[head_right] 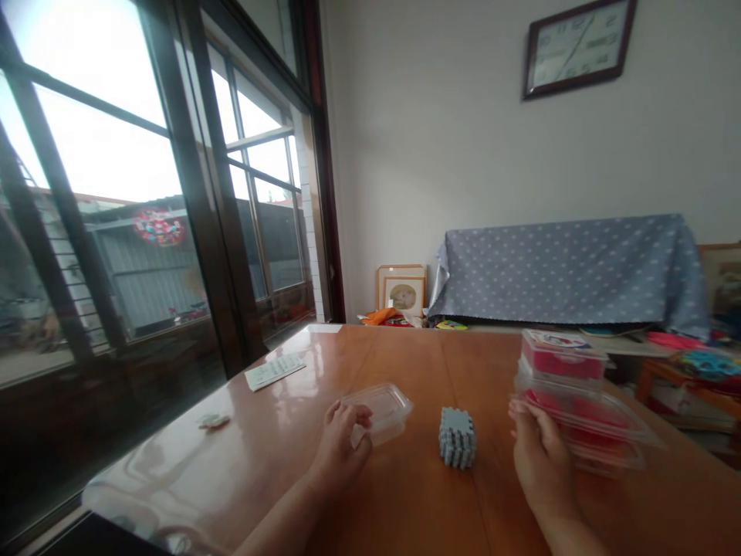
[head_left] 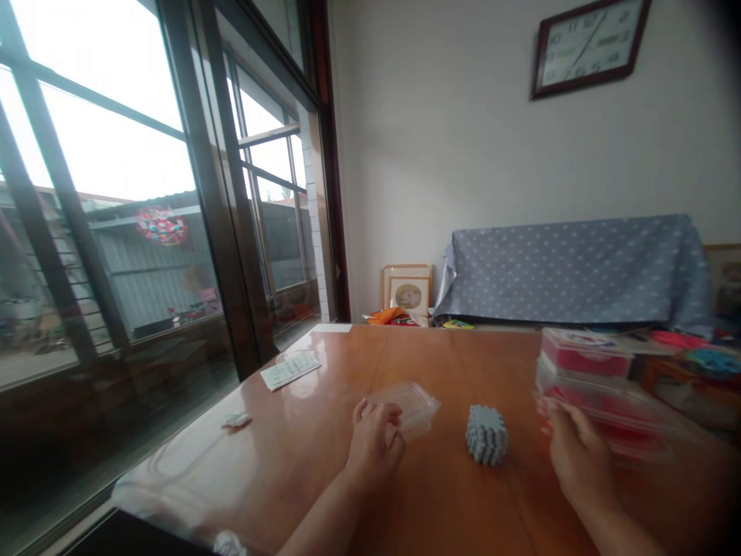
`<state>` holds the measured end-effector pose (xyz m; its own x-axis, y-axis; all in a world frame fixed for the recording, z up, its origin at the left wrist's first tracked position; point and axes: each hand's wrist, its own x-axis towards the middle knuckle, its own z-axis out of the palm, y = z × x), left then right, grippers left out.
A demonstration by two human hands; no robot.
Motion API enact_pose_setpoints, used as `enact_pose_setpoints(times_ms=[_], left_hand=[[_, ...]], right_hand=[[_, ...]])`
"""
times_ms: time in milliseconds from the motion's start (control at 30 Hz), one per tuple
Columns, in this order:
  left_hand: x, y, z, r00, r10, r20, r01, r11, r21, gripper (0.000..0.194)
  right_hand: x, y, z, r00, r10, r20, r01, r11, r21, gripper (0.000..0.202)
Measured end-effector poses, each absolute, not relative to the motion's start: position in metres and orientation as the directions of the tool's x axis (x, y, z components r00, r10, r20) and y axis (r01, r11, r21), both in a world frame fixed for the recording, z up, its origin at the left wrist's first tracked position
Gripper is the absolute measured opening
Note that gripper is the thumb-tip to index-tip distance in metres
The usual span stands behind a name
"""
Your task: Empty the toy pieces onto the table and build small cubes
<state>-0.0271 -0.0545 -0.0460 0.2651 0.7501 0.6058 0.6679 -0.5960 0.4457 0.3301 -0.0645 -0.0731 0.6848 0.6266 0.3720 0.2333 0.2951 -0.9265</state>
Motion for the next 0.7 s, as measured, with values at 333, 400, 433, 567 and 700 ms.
enact_pose_setpoints(times_ms=[333,400,433,567,700], left_hand=[[-0.041,-0.058,-0.041,0.263,0.705,0.659,0.627,-0.644,0.438,0.030],[-0.047,-0.052,-0.043,0.174,0.724,0.668,0.611,-0.611,0.503,0.049],[-0.051,-0.049,-0.045,0.134,0.739,0.660,0.602,-0.590,0.538,0.062],[-0.064,-0.037,-0.053,0.131,0.814,0.566,0.575,-0.527,0.626,0.116],[-0.068,-0.032,-0.062,0.231,0.847,0.479,0.563,-0.518,0.644,0.137]], right_hand=[[0.284,-0.095,-0.035,0.376,0.686,0.623,0.587,0.344,-0.733,0.035],[0.276,-0.098,-0.030,0.333,0.662,0.672,0.633,0.371,-0.679,0.032],[0.273,-0.099,-0.025,0.297,0.649,0.700,0.664,0.386,-0.640,0.031],[0.251,-0.103,-0.003,0.077,0.639,0.765,0.815,0.402,-0.418,0.025],[0.219,-0.103,0.014,-0.109,0.721,0.684,0.935,0.308,-0.176,0.020]])
